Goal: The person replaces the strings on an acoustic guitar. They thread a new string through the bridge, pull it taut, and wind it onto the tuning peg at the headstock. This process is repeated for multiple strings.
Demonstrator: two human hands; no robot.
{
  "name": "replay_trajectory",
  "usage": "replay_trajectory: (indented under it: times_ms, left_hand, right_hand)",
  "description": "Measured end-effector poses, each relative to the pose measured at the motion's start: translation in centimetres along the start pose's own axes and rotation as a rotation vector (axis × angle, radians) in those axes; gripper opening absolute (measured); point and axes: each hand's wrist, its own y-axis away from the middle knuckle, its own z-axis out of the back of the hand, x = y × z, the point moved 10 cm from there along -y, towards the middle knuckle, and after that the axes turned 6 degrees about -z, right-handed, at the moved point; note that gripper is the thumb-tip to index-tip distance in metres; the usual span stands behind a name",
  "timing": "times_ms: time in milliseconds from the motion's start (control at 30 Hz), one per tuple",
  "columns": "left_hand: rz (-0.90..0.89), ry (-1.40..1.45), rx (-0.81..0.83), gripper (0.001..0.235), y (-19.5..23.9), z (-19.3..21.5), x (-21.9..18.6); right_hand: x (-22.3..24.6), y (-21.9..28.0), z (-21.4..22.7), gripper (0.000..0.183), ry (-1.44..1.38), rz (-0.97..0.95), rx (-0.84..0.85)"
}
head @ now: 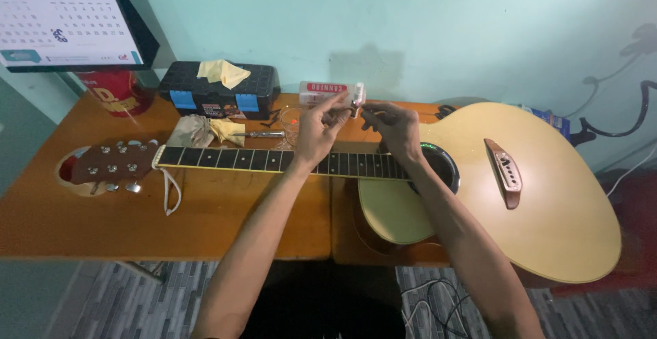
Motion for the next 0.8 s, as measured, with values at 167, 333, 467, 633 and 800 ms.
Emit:
replay_trajectory:
  times_ms: [167,333,467,633,800]
  left_hand:
    - [-0.064,-0.025,-0.021,0.021,0.1,0.2,-2.1]
    - [-0.005,0.003,-0.064,0.013,0.3,0.8,-1.7]
    - [0.079,0.188,-0.168,0.011,0.6,2.3,-1.5]
    - [0.164,0.308,-0.163,0.015,0.8,2.1,-2.1]
    - [0.257,0.35,-0.191,0.012,1.3,1.8,-0.8]
  right_hand:
    - [4.1,2.6,-0.3,0.02,0.069,0.339,-0.024]
    - [4.2,3.0,-1.0,0.034,-0.065,0.327,0.086]
    - [4.8,3.7,-1.9,0.049,-0.239,0.268,0.186]
    - [4.5,3.3,-1.0,0.042,-0.268,0.238,0.117]
    - [4.2,3.0,0.5,0.038,-0.33,0.267,0.015]
